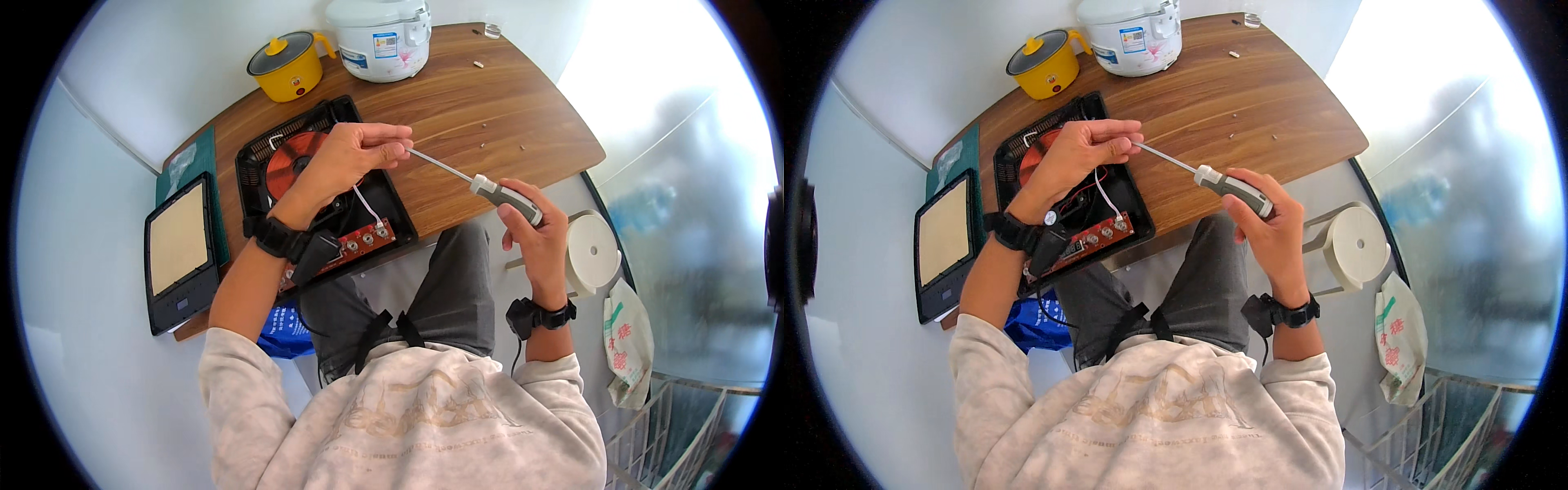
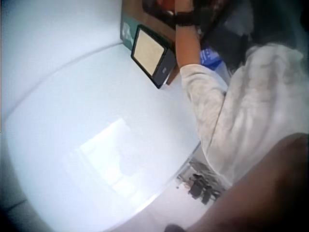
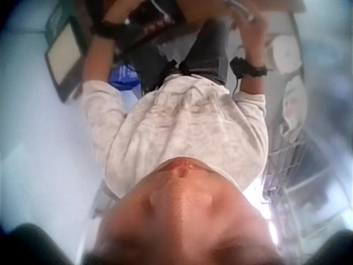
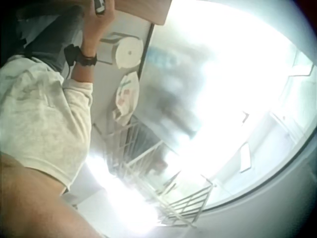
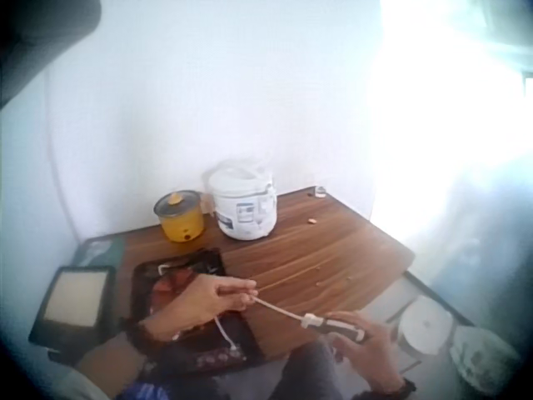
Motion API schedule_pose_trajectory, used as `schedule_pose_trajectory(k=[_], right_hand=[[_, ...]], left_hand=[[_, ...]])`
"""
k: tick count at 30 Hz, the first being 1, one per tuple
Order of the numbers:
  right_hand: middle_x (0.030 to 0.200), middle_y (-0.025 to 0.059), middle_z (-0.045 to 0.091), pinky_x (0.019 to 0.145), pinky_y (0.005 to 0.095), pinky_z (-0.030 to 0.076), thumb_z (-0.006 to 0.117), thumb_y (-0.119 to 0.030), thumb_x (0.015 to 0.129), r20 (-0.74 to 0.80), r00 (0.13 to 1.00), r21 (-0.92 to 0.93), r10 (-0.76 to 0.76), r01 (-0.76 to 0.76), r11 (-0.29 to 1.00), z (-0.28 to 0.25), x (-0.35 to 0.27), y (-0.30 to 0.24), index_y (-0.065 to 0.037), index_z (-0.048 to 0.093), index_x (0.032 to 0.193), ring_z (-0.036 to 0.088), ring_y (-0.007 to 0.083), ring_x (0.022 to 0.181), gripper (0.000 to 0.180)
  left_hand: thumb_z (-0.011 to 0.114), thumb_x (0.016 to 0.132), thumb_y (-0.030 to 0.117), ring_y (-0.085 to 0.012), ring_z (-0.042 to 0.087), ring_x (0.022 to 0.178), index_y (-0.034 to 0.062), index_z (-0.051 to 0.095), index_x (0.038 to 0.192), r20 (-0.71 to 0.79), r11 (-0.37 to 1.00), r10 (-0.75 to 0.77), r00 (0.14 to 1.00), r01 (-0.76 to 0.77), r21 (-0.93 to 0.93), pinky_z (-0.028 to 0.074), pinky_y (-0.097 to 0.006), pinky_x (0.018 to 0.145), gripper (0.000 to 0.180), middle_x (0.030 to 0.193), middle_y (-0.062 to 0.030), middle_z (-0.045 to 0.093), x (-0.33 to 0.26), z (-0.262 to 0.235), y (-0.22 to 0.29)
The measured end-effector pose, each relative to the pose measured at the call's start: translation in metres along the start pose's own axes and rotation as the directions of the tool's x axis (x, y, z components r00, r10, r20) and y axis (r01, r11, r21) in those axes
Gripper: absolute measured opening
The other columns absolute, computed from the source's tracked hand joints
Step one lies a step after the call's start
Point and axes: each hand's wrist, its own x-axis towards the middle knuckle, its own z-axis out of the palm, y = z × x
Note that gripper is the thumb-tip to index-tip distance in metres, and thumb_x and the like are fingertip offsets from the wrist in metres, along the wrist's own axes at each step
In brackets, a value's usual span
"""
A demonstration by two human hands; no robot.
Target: The person uses a screwdriver to tighten screws on a circuit board attached to a portable gas stove. They systematically work through multiple screw holes on the control panel, securing the board to the stove's frame.
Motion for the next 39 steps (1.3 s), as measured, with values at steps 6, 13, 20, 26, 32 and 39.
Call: schedule_pose_trajectory(k=[6,13,20,26,32,39], right_hand=[[0.094,0.0035,0.068,0.051,0.0205,0.048,0.074,-0.005,0.094,-0.047,0.998,0.04,0.031,-0.029,0.999,-0.012,-0.004,0.007,0.001,0.072,0.122,0.058,0.0058,0.064,0.028],[0.089,0.0026,0.067,0.049,0.022,0.046,0.074,-0.009,0.096,-0.341,0.939,0.025,0.049,-0.043,0.999,-0.065,-0.015,0.025,0.0,0.073,0.121,0.057,0.0059,0.062,0.027],[0.088,0.003,0.067,0.049,0.022,0.047,0.074,-0.007,0.094,-0.407,0.901,0.013,0.15,-0.158,0.987,-0.092,-0.043,0.04,0.001,0.073,0.12,0.057,0.006,0.063,0.027],[0.088,0.002,0.067,0.05,0.0217,0.048,0.074,-0.006,0.094,-0.406,0.882,0.019,0.238,-0.252,0.967,-0.109,-0.067,0.04,0.001,0.071,0.121,0.058,0.0054,0.065,0.028],[0.089,0.0018,0.067,0.051,0.0214,0.05,0.075,-0.007,0.094,-0.444,0.865,0.039,0.234,-0.242,0.969,-0.119,-0.078,0.04,0.001,0.072,0.121,0.058,0.0046,0.067,0.029],[0.091,0.0018,0.068,0.051,0.0216,0.05,0.075,-0.007,0.094,-0.449,0.862,0.045,0.233,-0.239,0.97,-0.12,-0.083,0.039,0.001,0.071,0.121,0.058,0.0043,0.068,0.028]], left_hand=[[0.072,0.099,0.014,-0.0138,0.073,0.09,-0.003,0.068,0.128,0.057,0.994,-0.09,0.994,0.086,0.066,0.061,-0.026,0.081,0.034,0.104,-0.0089,0.077,0.014,0.012,-0.002],[0.071,0.098,0.011,-0.011,0.069,0.077,-0.0029,0.07,0.107,0.16,0.898,-0.171,0.972,0.087,0.431,0.057,-0.026,0.069,0.017,0.091,-0.0076,0.076,0.07,0.021,-0.006],[0.075,0.094,0.017,-0.0115,0.066,0.063,-0.0024,0.072,0.088,0.182,0.767,-0.179,0.967,0.021,0.641,0.054,-0.026,0.06,0.021,0.073,-0.007,0.072,0.164,0.061,-0.037],[0.076,0.091,0.016,-0.0143,0.069,0.061,-0.0014,0.072,0.084,0.126,0.799,-0.13,0.983,0.028,0.601,0.056,-0.03,0.06,0.019,0.072,-0.0092,0.073,0.21,0.093,-0.079],[0.074,0.095,0.023,-0.0168,0.068,0.064,0.0008,0.066,0.095,0.137,0.7,-0.028,0.99,-0.078,0.71,0.054,-0.031,0.058,0.024,0.081,-0.0116,0.073,0.226,0.097,-0.092],[0.071,0.096,0.039,-0.0349,0.071,0.095,0.0042,0.065,0.103,0.132,0.673,-0.142,0.981,-0.002,0.739,0.055,-0.044,0.083,0.036,0.099,-0.0196,0.075,0.232,0.093,-0.091]])
